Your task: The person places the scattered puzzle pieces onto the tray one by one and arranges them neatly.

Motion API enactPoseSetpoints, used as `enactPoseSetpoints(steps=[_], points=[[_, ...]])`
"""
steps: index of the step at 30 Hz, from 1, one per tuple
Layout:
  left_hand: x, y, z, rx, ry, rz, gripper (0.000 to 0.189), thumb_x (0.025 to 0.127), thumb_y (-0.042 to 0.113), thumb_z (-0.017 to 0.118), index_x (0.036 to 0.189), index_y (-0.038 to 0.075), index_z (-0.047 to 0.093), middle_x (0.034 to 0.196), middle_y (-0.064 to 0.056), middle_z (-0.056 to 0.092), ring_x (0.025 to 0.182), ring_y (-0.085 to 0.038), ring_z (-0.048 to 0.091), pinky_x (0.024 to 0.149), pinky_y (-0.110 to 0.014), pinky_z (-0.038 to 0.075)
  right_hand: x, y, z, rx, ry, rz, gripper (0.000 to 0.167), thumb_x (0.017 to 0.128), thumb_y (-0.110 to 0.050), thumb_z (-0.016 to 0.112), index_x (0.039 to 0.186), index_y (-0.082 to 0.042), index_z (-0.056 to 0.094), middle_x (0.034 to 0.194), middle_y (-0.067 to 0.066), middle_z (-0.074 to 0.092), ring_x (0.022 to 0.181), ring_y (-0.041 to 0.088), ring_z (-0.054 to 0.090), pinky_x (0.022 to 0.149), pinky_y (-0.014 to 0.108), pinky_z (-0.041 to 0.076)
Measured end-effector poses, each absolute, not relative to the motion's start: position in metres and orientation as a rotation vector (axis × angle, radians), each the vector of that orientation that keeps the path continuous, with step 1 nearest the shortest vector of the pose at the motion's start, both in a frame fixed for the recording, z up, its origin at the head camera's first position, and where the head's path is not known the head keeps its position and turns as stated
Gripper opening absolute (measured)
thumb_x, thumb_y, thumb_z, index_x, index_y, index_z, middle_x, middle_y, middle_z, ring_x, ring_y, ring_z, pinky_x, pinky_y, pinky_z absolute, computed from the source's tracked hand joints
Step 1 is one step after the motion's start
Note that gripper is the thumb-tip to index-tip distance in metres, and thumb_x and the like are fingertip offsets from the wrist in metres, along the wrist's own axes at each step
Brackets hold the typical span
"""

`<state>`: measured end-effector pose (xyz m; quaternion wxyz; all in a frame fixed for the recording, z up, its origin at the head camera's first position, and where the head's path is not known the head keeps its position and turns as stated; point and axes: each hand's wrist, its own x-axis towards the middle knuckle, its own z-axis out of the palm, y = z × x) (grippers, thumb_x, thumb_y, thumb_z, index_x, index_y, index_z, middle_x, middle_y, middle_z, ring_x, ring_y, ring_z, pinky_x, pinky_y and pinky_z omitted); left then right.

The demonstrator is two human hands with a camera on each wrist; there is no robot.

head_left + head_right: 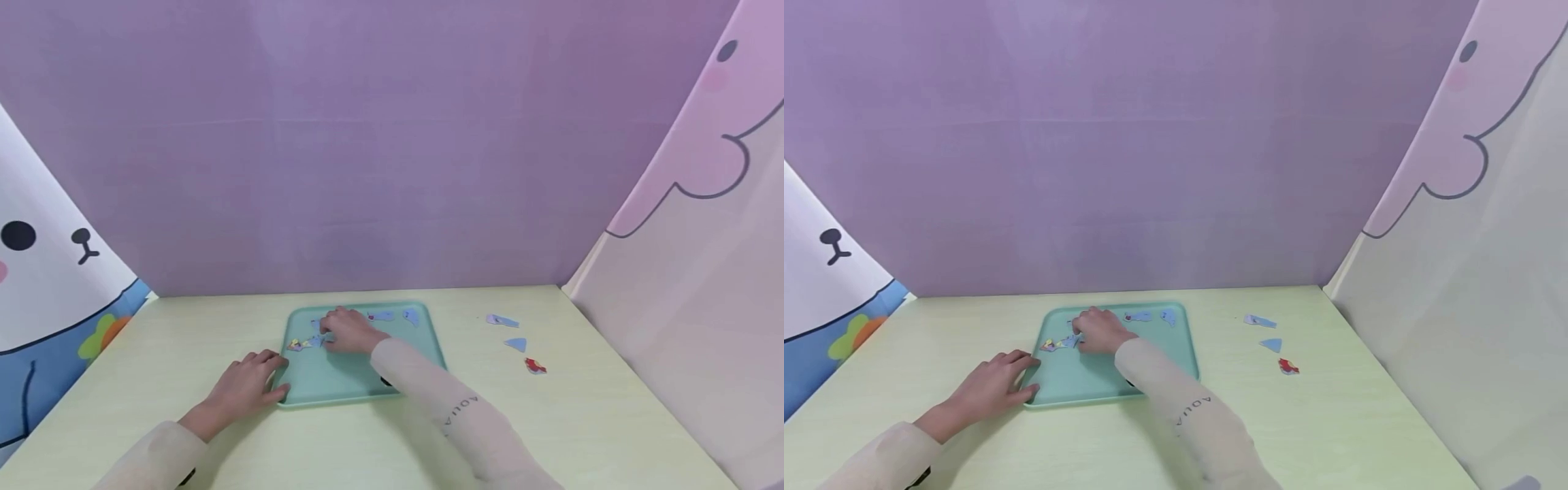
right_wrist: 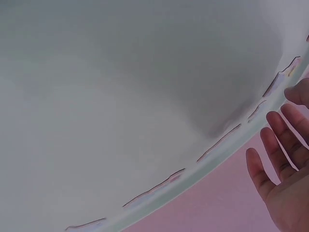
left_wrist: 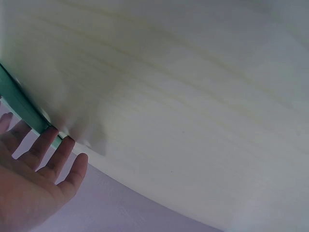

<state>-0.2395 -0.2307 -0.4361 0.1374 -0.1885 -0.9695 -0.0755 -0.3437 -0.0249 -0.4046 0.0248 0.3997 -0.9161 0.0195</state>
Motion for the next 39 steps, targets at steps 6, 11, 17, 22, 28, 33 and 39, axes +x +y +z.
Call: enactPoseSetpoints(steps=[6, 11, 17, 22, 28, 33, 39], points=[[-0.239, -0.23, -0.436, -0.551, -2.789, -0.226, 0.041, 0.074, 0.036, 0.071, 0.105, 0.009, 0.064, 0.107, -0.011, 0.062, 0.094, -0.031, 0.059, 0.065, -0.047, 0.049, -0.341, -0.003, -0.406, 1.227, -2.841, 0.089, 0.024, 0.084, -0.026, 0.064, 0.107, -0.018, 0.065, 0.108, -0.006, 0.063, 0.099, 0.012, 0.053, 0.079, 0.027, 0.047], [-0.238, -0.231, -0.435, -0.552, -2.784, -0.235, 0.041, 0.074, 0.035, 0.071, 0.105, 0.009, 0.064, 0.107, -0.011, 0.062, 0.094, -0.031, 0.059, 0.066, -0.047, 0.049, -0.341, 0.016, -0.407, 1.223, -2.835, 0.102, 0.024, 0.084, -0.026, 0.064, 0.106, -0.017, 0.065, 0.107, -0.006, 0.064, 0.098, 0.011, 0.054, 0.08, 0.025, 0.047], [-0.238, -0.231, -0.435, -0.549, -2.787, -0.236, 0.042, 0.075, 0.036, 0.07, 0.105, 0.009, 0.064, 0.108, -0.01, 0.062, 0.095, -0.031, 0.059, 0.066, -0.048, 0.049, -0.342, 0.039, -0.407, 1.19, -2.84, 0.135, 0.023, 0.083, -0.026, 0.065, 0.104, -0.017, 0.066, 0.106, -0.005, 0.064, 0.098, 0.012, 0.055, 0.078, 0.026, 0.048], [-0.238, -0.231, -0.434, -0.557, -2.785, -0.233, 0.041, 0.074, 0.035, 0.071, 0.105, 0.008, 0.064, 0.107, -0.011, 0.062, 0.093, -0.031, 0.059, 0.065, -0.048, 0.049, -0.341, 0.058, -0.406, 1.161, -2.837, 0.148, 0.023, 0.082, -0.025, 0.065, 0.103, -0.016, 0.067, 0.106, -0.004, 0.064, 0.099, 0.014, 0.055, 0.079, 0.028, 0.048], [-0.238, -0.23, -0.434, -0.551, -2.794, -0.233, 0.042, 0.075, 0.036, 0.07, 0.106, 0.008, 0.064, 0.108, -0.011, 0.062, 0.094, -0.032, 0.059, 0.066, -0.048, 0.049, -0.339, 0.081, -0.405, 1.129, -2.836, 0.189, 0.021, 0.081, -0.023, 0.066, 0.099, -0.014, 0.067, 0.101, -0.003, 0.065, 0.096, 0.015, 0.056, 0.08, 0.031, 0.047], [-0.238, -0.23, -0.434, -0.553, -2.795, -0.23, 0.042, 0.075, 0.036, 0.07, 0.106, 0.008, 0.064, 0.108, -0.011, 0.061, 0.094, -0.031, 0.058, 0.066, -0.048, 0.049, -0.338, 0.102, -0.405, 1.072, -2.867, 0.229, 0.02, 0.081, -0.023, 0.066, 0.099, -0.014, 0.067, 0.101, -0.003, 0.065, 0.097, 0.016, 0.054, 0.082, 0.034, 0.046], [-0.239, -0.23, -0.435, -0.547, -2.795, -0.23, 0.042, 0.076, 0.036, 0.069, 0.106, 0.008, 0.064, 0.109, -0.011, 0.061, 0.095, -0.032, 0.058, 0.067, -0.048, 0.049, -0.34, 0.125, -0.407, 0.987, -2.879, 0.29, 0.019, 0.08, -0.02, 0.067, 0.097, -0.012, 0.068, 0.101, 0.0, 0.065, 0.099, 0.019, 0.056, 0.08, 0.037, 0.048]])
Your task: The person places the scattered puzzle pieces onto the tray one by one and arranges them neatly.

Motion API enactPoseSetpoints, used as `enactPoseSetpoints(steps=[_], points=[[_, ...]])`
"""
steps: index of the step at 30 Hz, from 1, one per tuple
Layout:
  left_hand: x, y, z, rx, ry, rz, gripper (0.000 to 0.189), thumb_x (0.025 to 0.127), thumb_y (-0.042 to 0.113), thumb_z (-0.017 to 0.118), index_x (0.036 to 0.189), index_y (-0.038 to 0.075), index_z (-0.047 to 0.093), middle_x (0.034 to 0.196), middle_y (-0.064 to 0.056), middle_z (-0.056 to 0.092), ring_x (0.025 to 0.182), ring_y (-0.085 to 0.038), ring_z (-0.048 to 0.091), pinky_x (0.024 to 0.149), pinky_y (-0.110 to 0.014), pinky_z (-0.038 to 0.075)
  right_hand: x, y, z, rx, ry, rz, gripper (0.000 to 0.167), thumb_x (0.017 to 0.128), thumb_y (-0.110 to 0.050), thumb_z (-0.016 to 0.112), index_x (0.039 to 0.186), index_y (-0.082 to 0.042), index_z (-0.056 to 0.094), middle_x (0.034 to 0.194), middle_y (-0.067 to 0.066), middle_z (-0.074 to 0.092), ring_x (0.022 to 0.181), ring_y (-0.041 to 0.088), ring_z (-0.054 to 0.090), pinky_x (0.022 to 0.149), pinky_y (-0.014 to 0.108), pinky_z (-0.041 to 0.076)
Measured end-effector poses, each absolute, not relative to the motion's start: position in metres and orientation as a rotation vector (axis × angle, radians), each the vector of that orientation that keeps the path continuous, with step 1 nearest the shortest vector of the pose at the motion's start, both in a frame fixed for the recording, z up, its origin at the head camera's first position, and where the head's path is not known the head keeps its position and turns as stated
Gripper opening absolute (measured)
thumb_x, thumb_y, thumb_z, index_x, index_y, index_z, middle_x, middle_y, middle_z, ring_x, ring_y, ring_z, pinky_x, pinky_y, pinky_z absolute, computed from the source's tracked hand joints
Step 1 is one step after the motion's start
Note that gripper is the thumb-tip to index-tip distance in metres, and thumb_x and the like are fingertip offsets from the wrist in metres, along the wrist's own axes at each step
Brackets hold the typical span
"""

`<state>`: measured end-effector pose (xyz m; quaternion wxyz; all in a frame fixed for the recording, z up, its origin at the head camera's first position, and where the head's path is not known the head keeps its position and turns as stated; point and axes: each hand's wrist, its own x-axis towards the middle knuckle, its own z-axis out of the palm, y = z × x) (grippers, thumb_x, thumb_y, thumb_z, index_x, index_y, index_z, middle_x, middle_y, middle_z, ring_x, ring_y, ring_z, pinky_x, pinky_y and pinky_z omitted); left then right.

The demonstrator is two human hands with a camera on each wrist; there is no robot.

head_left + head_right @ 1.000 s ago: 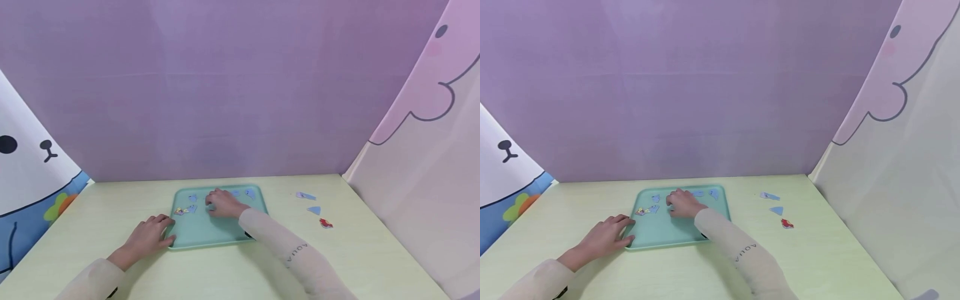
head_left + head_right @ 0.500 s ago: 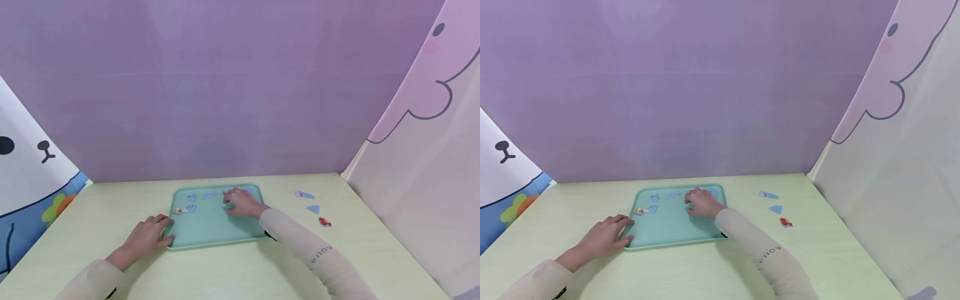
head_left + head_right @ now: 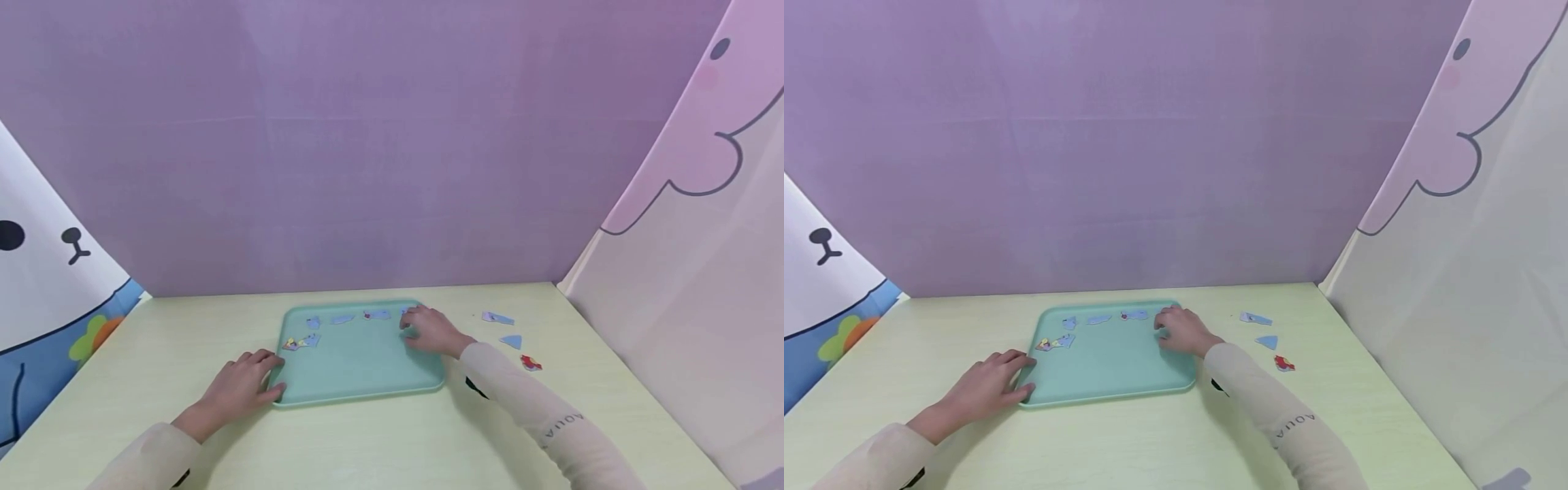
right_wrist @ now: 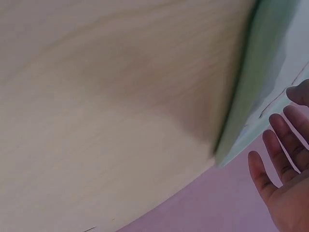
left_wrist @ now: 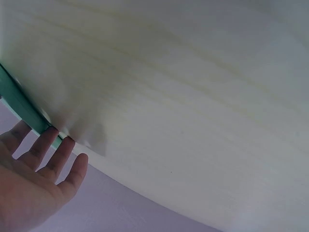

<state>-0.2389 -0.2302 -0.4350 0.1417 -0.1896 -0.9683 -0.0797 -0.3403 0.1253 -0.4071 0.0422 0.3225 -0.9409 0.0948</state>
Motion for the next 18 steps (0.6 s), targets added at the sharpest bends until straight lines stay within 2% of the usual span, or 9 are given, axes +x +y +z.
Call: enactPoseSetpoints(steps=[10, 18], points=[[-0.239, -0.23, -0.436, -0.548, -2.807, -0.233, 0.042, 0.075, 0.036, 0.069, 0.106, 0.008, 0.064, 0.109, -0.01, 0.061, 0.094, -0.031, 0.058, 0.066, -0.048, 0.049, -0.342, 0.161, -0.405, 0.829, -2.905, 0.372, 0.023, 0.077, -0.015, 0.069, 0.099, -0.008, 0.067, 0.099, 0.002, 0.064, 0.096, 0.021, 0.053, 0.081, 0.04, 0.047], [-0.239, -0.23, -0.436, -0.544, -2.798, -0.242, 0.042, 0.076, 0.036, 0.069, 0.107, 0.008, 0.064, 0.109, -0.011, 0.061, 0.095, -0.031, 0.058, 0.067, -0.048, 0.049, -0.345, 0.195, -0.407, 0.748, -2.875, 0.339, 0.022, 0.081, -0.019, 0.066, 0.099, -0.007, 0.066, 0.1, 0.005, 0.064, 0.095, 0.024, 0.054, 0.079, 0.041, 0.048]])
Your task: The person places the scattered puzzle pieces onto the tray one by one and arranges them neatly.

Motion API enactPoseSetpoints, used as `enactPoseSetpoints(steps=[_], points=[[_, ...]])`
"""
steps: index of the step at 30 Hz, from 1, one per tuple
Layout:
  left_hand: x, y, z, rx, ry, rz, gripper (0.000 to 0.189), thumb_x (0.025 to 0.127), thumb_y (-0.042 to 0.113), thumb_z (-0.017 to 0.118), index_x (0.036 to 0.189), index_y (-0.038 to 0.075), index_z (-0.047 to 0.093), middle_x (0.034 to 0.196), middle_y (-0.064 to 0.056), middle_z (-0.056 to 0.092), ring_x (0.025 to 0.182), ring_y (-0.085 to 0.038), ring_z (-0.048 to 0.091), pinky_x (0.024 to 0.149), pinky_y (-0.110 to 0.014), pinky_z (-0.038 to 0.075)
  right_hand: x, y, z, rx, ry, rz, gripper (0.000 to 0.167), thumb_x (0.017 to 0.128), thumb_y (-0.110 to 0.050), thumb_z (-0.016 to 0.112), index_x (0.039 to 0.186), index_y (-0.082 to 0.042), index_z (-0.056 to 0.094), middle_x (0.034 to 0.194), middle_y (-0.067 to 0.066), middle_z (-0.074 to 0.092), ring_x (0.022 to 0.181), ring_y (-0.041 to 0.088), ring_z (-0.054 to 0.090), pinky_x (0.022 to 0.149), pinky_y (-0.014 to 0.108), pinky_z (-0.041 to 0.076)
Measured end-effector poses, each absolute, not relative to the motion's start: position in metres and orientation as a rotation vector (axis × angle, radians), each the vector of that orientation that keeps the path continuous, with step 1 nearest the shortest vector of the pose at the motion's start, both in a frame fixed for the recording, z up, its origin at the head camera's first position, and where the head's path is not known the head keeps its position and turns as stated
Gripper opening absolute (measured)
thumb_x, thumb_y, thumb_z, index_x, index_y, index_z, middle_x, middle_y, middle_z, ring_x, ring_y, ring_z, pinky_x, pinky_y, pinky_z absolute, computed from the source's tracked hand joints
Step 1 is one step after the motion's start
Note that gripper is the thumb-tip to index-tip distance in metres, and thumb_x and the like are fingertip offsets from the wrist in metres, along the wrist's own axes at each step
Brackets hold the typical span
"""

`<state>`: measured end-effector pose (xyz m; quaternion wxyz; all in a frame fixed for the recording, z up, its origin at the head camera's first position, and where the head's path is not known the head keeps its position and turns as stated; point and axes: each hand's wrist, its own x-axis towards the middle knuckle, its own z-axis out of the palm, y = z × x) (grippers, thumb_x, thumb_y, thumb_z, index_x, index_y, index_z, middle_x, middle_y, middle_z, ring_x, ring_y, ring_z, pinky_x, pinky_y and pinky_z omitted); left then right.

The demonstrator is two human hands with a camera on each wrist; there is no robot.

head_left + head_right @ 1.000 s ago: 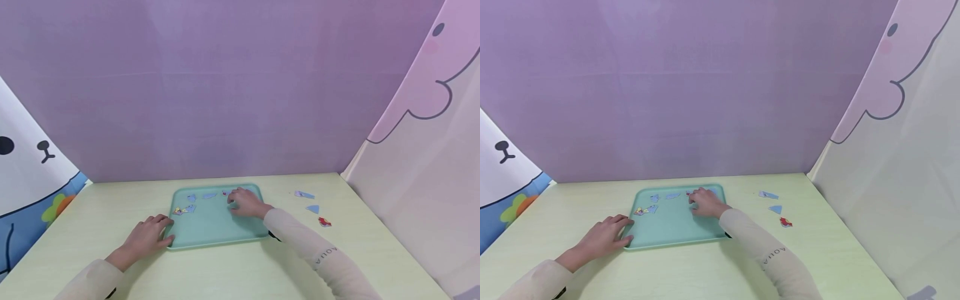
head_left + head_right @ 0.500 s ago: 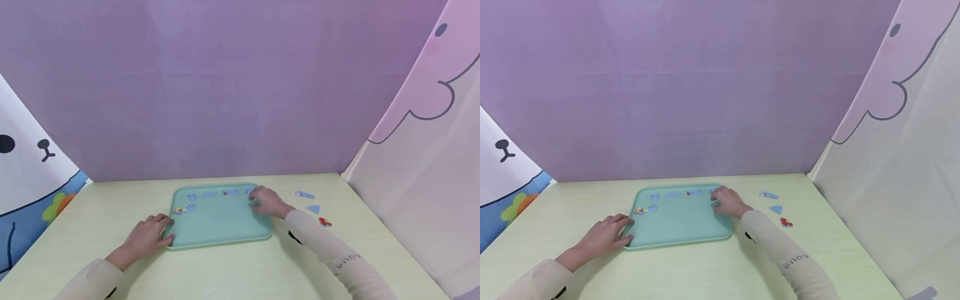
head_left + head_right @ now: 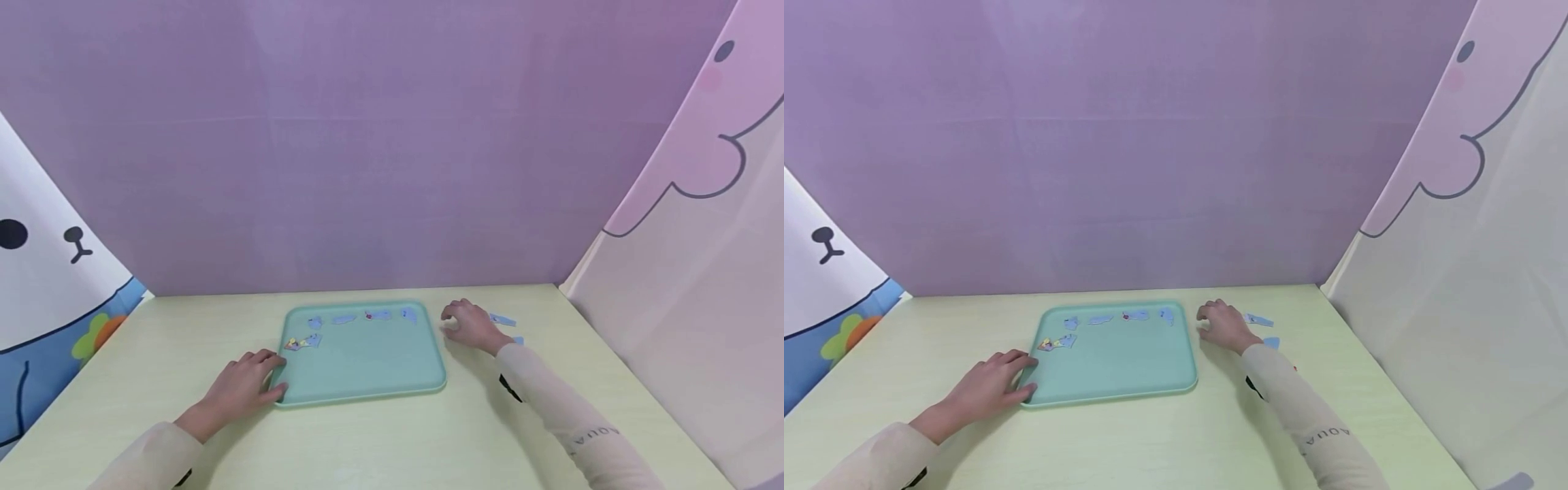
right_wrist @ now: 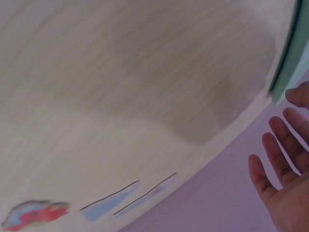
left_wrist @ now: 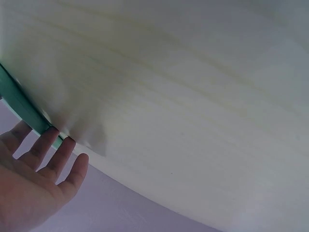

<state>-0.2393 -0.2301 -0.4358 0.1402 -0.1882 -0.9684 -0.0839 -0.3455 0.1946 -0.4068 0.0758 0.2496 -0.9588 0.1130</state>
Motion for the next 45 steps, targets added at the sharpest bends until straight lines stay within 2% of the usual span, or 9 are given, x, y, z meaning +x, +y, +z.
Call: enactPoseSetpoints(steps=[9, 17, 26, 45], points=[[-0.239, -0.23, -0.437, -0.549, -2.792, -0.243, 0.042, 0.075, 0.036, 0.07, 0.106, 0.008, 0.064, 0.108, -0.011, 0.062, 0.094, -0.031, 0.058, 0.066, -0.048, 0.049, -0.35, 0.232, -0.41, 0.603, -2.916, 0.334, 0.024, 0.078, -0.014, 0.068, 0.099, -0.004, 0.064, 0.1, 0.008, 0.063, 0.096, 0.028, 0.055, 0.077, 0.043, 0.048], [-0.238, -0.232, -0.436, -0.543, -2.802, -0.24, 0.041, 0.075, 0.035, 0.069, 0.106, 0.008, 0.064, 0.108, -0.011, 0.062, 0.094, -0.031, 0.058, 0.067, -0.048, 0.049, -0.353, 0.26, -0.417, 0.463, -2.929, 0.331, 0.024, 0.079, -0.013, 0.064, 0.1, -0.002, 0.064, 0.101, 0.012, 0.063, 0.093, 0.03, 0.055, 0.077, 0.046, 0.048], [-0.237, -0.233, -0.434, -0.547, -2.811, -0.235, 0.042, 0.076, 0.035, 0.07, 0.106, 0.008, 0.064, 0.109, -0.011, 0.061, 0.094, -0.031, 0.058, 0.067, -0.048, 0.049, -0.357, 0.28, -0.418, 0.397, -2.926, 0.369, 0.03, 0.074, -0.01, 0.066, 0.102, 0.0, 0.064, 0.102, 0.014, 0.063, 0.096, 0.033, 0.054, 0.078, 0.051, 0.047], [-0.239, -0.234, -0.437, -0.559, -2.803, -0.237, 0.041, 0.076, 0.035, 0.07, 0.106, 0.008, 0.064, 0.108, -0.01, 0.061, 0.092, -0.03, 0.058, 0.065, -0.046, 0.049, -0.362, 0.291, -0.418, 0.357, -3.022, 0.376, 0.038, 0.082, -0.017, 0.062, 0.114, 0.003, 0.057, 0.111, 0.02, 0.057, 0.103, 0.038, 0.049, 0.082, 0.055, 0.044]])
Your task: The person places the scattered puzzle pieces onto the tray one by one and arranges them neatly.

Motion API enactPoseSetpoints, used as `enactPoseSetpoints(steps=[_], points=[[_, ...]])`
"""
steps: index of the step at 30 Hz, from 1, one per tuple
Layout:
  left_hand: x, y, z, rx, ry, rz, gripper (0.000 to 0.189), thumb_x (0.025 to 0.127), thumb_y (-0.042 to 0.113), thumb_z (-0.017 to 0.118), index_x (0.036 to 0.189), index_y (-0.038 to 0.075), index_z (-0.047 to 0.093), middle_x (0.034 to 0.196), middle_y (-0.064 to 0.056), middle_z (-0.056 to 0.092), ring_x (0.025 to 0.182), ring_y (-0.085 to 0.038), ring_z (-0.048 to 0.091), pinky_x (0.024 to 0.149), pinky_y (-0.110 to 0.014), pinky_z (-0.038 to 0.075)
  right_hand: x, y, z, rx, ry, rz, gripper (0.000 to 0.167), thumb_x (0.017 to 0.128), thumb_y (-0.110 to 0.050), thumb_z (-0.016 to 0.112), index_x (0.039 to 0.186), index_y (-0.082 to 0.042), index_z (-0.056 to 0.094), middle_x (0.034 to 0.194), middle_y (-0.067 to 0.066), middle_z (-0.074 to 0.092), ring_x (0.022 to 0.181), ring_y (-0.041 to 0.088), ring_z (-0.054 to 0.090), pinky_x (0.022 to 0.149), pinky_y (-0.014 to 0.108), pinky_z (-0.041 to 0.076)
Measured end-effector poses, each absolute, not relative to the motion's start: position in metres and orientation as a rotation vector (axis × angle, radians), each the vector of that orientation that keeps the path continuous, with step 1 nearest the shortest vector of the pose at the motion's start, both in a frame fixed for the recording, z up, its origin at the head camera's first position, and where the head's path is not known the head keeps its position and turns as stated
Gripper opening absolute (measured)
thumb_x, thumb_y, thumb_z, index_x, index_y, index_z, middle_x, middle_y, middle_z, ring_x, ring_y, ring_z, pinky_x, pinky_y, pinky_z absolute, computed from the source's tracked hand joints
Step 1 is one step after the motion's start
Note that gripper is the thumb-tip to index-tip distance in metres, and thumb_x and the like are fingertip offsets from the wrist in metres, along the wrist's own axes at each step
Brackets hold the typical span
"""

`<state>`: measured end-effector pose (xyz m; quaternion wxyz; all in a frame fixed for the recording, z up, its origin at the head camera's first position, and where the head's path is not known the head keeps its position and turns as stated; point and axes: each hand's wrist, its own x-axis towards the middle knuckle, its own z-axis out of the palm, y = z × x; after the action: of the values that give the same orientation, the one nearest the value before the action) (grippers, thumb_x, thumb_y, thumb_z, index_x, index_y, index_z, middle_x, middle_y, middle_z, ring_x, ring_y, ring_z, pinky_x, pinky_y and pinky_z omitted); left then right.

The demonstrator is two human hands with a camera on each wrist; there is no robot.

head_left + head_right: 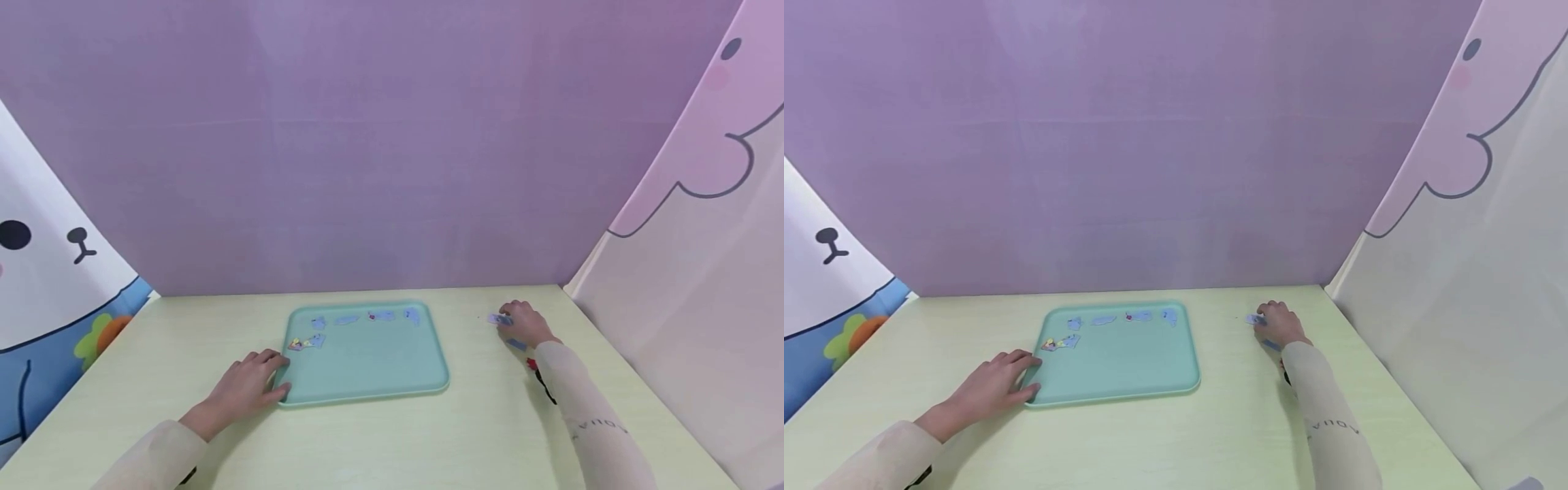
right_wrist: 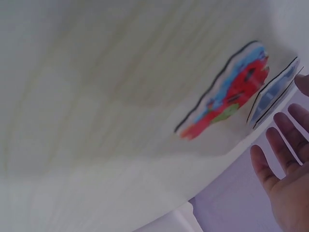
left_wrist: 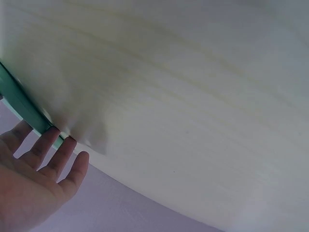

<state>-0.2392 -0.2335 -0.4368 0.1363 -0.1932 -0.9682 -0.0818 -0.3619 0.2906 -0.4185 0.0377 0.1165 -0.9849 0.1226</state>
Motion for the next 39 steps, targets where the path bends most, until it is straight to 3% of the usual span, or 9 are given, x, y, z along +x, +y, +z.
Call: enactPoseSetpoints(steps=[39], points=[[-0.2428, -0.2286, -0.4392, -0.555, -2.805, -0.251, 0.043, 0.076, 0.037, 0.069, 0.107, 0.007, 0.064, 0.109, -0.011, 0.061, 0.093, -0.031, 0.058, 0.067, -0.046, 0.049, -0.3686, 0.2923, -0.4257, 0.348, -3.031, 0.327, 0.025, 0.086, -0.018, 0.061, 0.103, 0.0, 0.064, 0.1, 0.017, 0.058, 0.095, 0.036, 0.053, 0.075, 0.052, 0.047]])
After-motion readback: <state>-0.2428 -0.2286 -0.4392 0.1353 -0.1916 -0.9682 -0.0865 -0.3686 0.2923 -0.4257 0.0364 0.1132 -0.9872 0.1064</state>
